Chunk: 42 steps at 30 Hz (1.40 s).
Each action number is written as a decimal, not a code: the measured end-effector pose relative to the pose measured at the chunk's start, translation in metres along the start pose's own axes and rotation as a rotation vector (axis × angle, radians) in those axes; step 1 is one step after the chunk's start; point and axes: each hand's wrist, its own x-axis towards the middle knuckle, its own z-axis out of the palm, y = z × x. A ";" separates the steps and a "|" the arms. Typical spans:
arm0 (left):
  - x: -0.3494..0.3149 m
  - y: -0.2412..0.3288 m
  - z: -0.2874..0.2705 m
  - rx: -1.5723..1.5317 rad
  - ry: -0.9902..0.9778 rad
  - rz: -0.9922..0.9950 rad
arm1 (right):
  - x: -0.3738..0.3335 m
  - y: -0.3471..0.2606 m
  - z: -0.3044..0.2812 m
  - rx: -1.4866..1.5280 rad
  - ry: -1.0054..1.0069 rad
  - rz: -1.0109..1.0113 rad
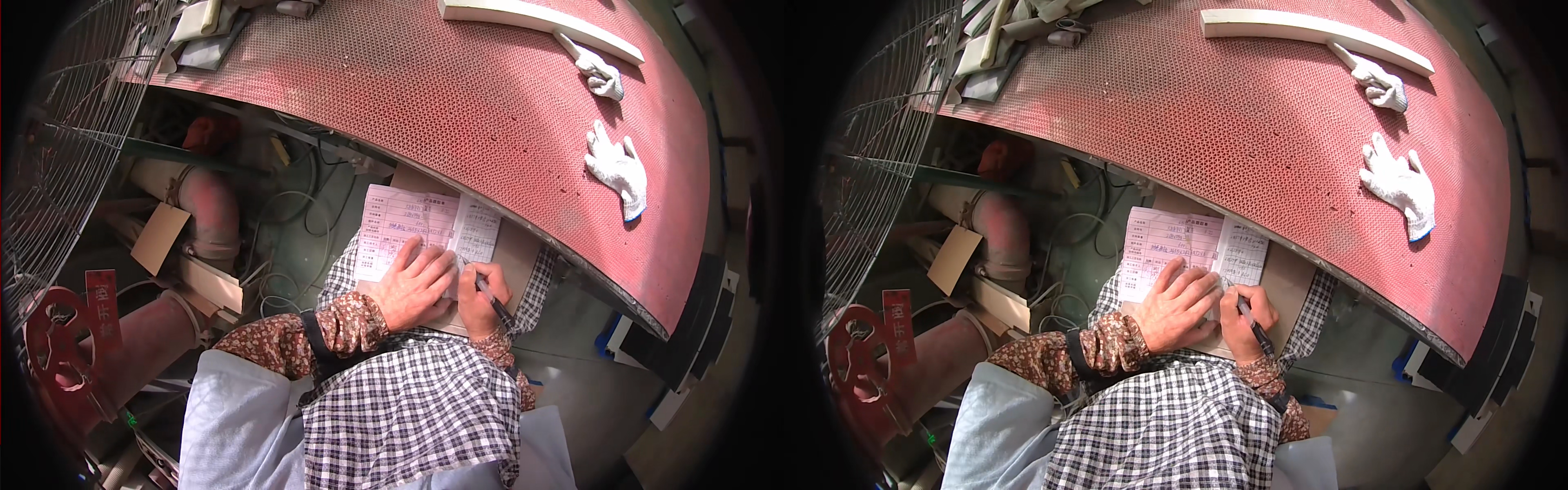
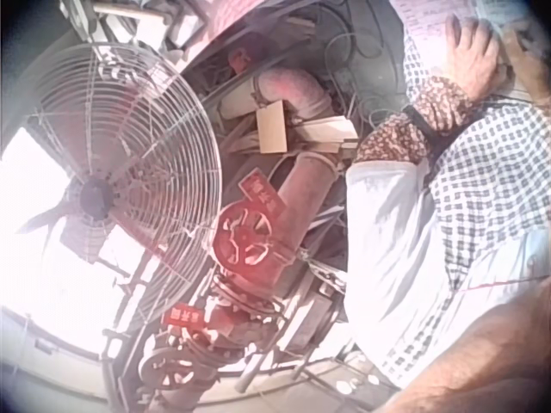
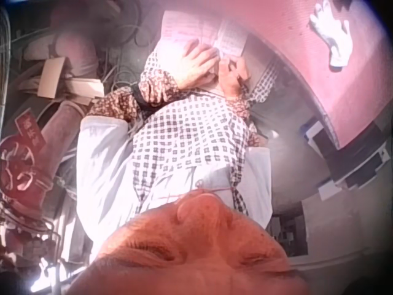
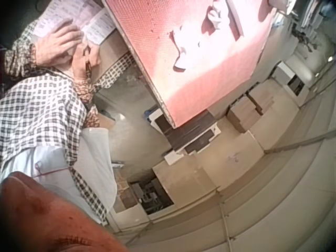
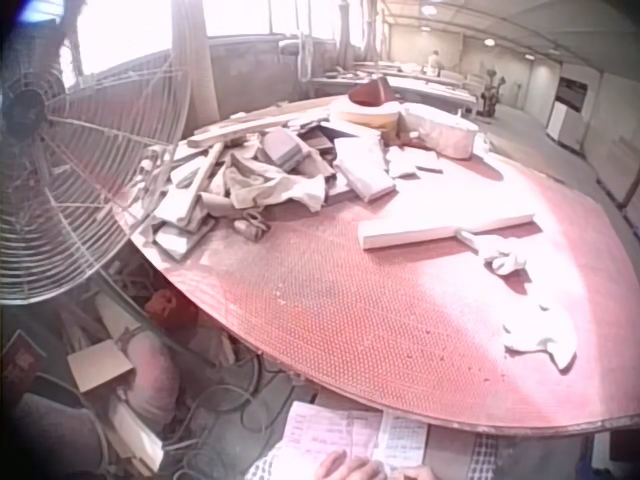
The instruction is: The person is filling out a log sheet or production form with a pen.
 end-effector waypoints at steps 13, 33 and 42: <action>0.000 0.001 0.003 -0.002 0.022 -0.005 | -0.006 0.009 0.000 0.026 0.041 -0.001; -0.001 0.000 -0.002 0.019 -0.043 0.002 | -0.001 0.002 -0.006 0.021 0.017 0.050; -0.001 -0.001 0.000 0.003 -0.039 -0.002 | -0.001 0.004 -0.006 0.024 0.013 0.047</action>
